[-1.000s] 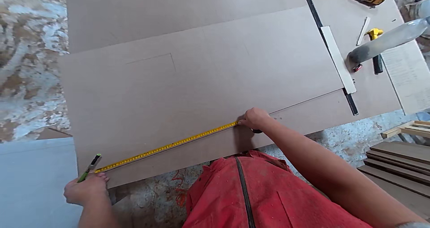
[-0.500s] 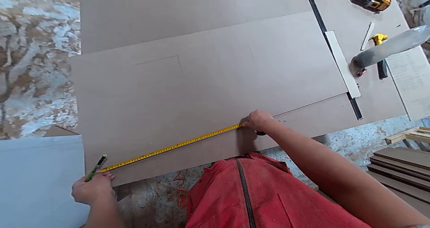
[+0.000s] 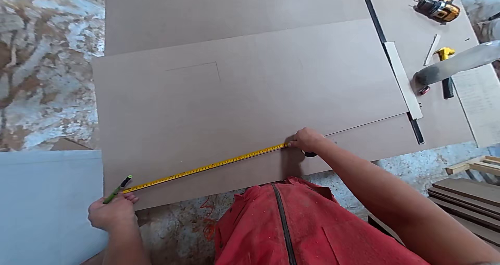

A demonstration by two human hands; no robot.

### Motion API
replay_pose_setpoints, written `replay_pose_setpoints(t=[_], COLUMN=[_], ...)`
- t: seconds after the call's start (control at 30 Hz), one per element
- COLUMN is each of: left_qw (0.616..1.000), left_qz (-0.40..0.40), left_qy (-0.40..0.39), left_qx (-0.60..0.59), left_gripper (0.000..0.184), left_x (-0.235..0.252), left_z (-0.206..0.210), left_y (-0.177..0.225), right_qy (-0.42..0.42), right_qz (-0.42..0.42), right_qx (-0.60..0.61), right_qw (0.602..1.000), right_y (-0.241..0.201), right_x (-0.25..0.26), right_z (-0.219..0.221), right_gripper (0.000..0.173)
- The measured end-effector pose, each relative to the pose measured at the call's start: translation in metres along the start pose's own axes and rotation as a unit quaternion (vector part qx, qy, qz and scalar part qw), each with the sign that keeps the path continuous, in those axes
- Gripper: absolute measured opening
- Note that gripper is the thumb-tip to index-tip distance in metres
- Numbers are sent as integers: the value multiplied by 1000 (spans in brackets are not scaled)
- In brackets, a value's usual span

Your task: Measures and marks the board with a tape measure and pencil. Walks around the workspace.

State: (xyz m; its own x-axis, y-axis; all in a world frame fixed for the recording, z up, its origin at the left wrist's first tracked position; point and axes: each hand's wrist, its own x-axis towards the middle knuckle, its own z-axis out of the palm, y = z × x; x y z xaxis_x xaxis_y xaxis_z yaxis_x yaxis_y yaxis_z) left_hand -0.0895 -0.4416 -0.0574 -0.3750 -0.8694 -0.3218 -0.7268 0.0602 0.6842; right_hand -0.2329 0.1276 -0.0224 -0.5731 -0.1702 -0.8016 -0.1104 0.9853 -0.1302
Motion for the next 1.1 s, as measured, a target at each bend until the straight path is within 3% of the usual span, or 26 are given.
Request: replay_pose_setpoints(t=[0.23, 0.4, 0.6, 0.83, 0.93, 1.1], left_qw=[999, 988, 984, 976, 989, 992], left_qz=[-12, -32, -35, -52, -49, -35], left_qy=[-15, 60, 46, 32, 26, 9], left_qx=[-33, -135, -167, -208, -138, 123], left_gripper=[44, 60, 36, 27, 24, 27], left_x=[-9, 3, 17, 20, 23, 28], left_z=[-4, -27, -30, -23, -24, -29], left_y=[4, -10, -20, -13, -9, 14], right_qy=[12, -16, -37, -36, -38, -36], right_qz=[-13, -25, 2, 19, 20, 29], right_qx=[0, -41, -62, -54, -60, -57], right_qw=[1000, 999, 997, 998, 997, 997], right_y=[2, -6, -7, -8, -7, -8], right_x=[-8, 0, 6, 7, 8, 8], right_z=[4, -1, 0, 2, 2, 0], right_gripper=[47, 54, 61, 62, 61, 61])
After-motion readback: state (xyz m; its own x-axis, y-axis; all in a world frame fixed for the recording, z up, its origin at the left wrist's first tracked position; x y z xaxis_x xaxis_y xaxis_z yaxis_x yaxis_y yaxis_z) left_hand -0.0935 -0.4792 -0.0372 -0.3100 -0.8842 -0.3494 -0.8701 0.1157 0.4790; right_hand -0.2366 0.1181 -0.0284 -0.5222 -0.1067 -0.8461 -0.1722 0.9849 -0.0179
